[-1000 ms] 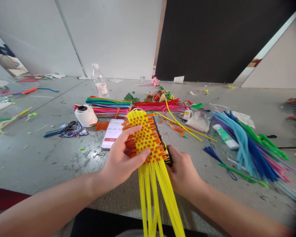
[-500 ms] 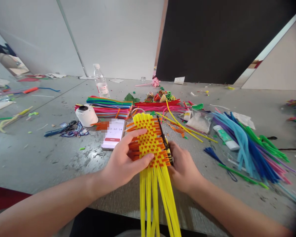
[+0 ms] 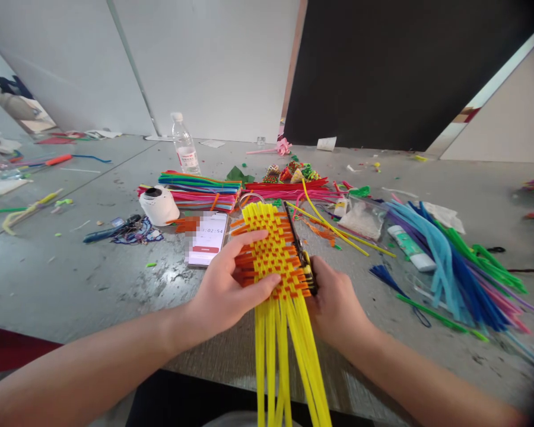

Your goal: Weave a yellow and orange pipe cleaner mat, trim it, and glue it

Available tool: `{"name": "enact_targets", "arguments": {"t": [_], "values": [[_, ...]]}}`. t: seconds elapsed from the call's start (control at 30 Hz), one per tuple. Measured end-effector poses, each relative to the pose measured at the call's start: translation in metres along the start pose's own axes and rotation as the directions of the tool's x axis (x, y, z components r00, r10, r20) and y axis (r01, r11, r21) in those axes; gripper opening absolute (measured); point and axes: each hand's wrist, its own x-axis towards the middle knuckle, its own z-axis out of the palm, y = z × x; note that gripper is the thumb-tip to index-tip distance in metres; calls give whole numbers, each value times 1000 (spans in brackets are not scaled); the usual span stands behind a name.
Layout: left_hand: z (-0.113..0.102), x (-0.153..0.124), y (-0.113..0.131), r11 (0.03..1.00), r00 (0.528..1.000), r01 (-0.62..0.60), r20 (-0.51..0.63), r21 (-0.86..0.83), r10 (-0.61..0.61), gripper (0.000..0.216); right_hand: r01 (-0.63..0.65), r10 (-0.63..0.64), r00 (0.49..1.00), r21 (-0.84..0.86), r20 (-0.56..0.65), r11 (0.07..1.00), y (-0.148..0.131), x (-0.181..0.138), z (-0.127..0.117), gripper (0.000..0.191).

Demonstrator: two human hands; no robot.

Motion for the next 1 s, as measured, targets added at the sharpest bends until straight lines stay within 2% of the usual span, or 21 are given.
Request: {"name": "enact_targets", "arguments": {"t": [0.07, 0.2, 0.3, 0.4, 0.5, 0.57, 0.63, 0.73, 0.87, 0.93, 1.0], "values": [[-1, 1, 0, 1000, 1000, 2, 3, 7, -2, 53, -55, 55, 998, 74, -10, 996, 5, 1, 1, 20], [-4, 7, -6, 999, 1000, -11, -4, 33, 12, 56, -114, 147, 987, 384, -59, 916, 12, 7, 0, 19], [-7, 13, -9, 992, 995, 93, 55, -84, -88, 67, -76, 184, 972, 544, -147, 835, 8, 8, -4, 25], [-10, 19, -5, 946, 969, 243, 106, -214, -224, 73, 9, 143, 967, 585, -212, 811, 0, 4, -9, 31], [-16, 24, 4, 831, 902, 432, 162, -351, -400, 73, 13, 56, 994, 599, -96, 800, -7, -2, -12, 28], [-20, 28, 8, 702, 825, 566, 284, -432, -489, 55, -22, 17, 1000, 630, 15, 777, -8, -4, -11, 27], [-22, 31, 5, 681, 794, 608, 304, -408, -527, 43, -53, 0, 997, 677, 78, 734, -8, -4, -9, 28], [-19, 32, -7, 748, 802, 595, 274, -293, -531, 40, -130, 33, 990, 770, 140, 624, -7, -5, -4, 30], [-10, 27, -17, 845, 824, 508, 381, -168, -419, 43, -258, 129, 966, 871, 224, 419, -7, -10, 0, 40], [-6, 25, -16, 867, 834, 470, 407, -169, -373, 43, -296, 148, 954, 891, 260, 344, -7, -12, -1, 43], [-4, 25, -13, 858, 852, 466, 370, -215, -370, 41, -313, 154, 948, 894, 277, 320, -6, -11, -3, 43]]}}
